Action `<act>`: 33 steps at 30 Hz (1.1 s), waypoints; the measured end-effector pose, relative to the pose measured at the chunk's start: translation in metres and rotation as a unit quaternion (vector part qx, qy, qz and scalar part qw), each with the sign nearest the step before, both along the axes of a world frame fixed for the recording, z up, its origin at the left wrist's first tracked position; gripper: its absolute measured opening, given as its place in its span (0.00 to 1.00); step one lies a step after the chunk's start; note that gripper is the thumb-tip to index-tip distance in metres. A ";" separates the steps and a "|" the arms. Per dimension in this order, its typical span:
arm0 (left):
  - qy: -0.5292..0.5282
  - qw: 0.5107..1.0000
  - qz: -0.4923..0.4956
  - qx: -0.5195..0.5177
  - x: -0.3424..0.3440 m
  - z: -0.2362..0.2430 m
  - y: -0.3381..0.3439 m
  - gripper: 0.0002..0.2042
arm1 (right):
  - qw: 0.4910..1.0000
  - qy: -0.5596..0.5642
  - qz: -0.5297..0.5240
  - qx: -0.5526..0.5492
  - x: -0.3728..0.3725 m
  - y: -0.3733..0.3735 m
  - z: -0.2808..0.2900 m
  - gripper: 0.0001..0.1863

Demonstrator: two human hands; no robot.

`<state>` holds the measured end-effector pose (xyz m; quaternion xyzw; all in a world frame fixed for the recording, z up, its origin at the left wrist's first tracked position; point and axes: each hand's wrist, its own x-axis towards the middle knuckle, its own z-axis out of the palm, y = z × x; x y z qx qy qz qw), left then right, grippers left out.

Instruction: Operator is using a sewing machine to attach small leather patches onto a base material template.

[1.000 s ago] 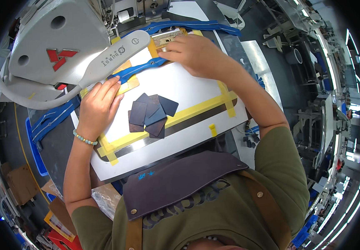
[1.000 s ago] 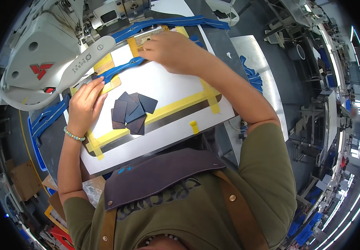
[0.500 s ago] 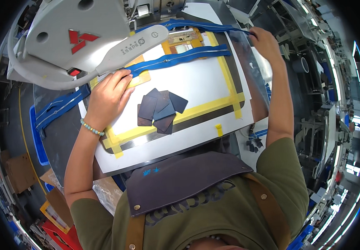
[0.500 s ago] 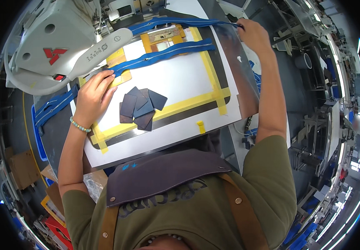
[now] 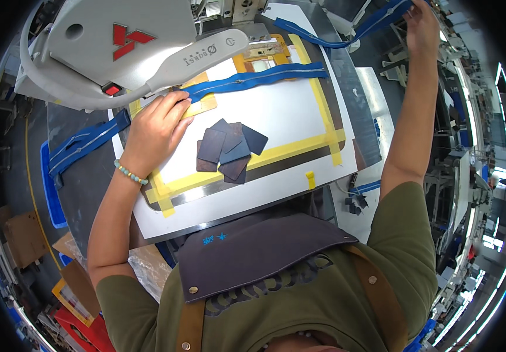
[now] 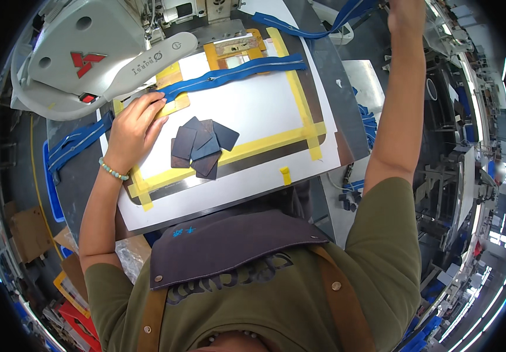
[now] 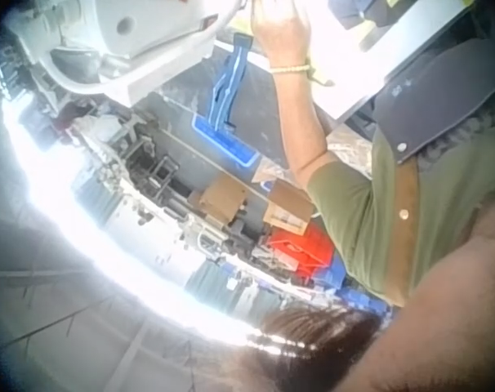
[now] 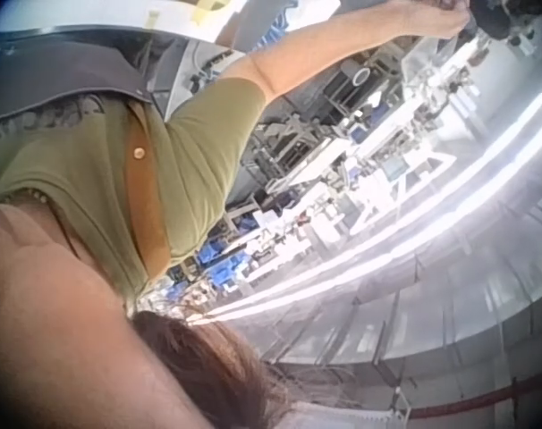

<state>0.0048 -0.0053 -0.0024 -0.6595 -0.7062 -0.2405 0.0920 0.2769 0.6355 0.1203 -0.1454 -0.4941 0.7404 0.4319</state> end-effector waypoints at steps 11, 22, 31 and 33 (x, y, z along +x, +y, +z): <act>-0.008 1.000 0.008 -0.011 0.002 0.003 -0.007 0.14 | 0.605 -0.512 -0.056 0.607 -0.136 -0.217 -0.114 0.23; -0.008 1.000 0.004 -0.006 0.003 0.005 -0.005 0.15 | 0.874 -0.376 0.053 0.303 -0.072 -0.171 -0.108 0.20; -0.043 0.998 0.021 -0.049 0.005 -0.009 0.001 0.14 | 0.899 -0.277 -0.236 0.243 0.127 -0.134 -0.019 0.20; -0.033 0.997 0.043 -0.057 0.005 -0.007 -0.002 0.14 | 0.914 -0.236 -0.252 0.215 0.152 -0.129 -0.020 0.20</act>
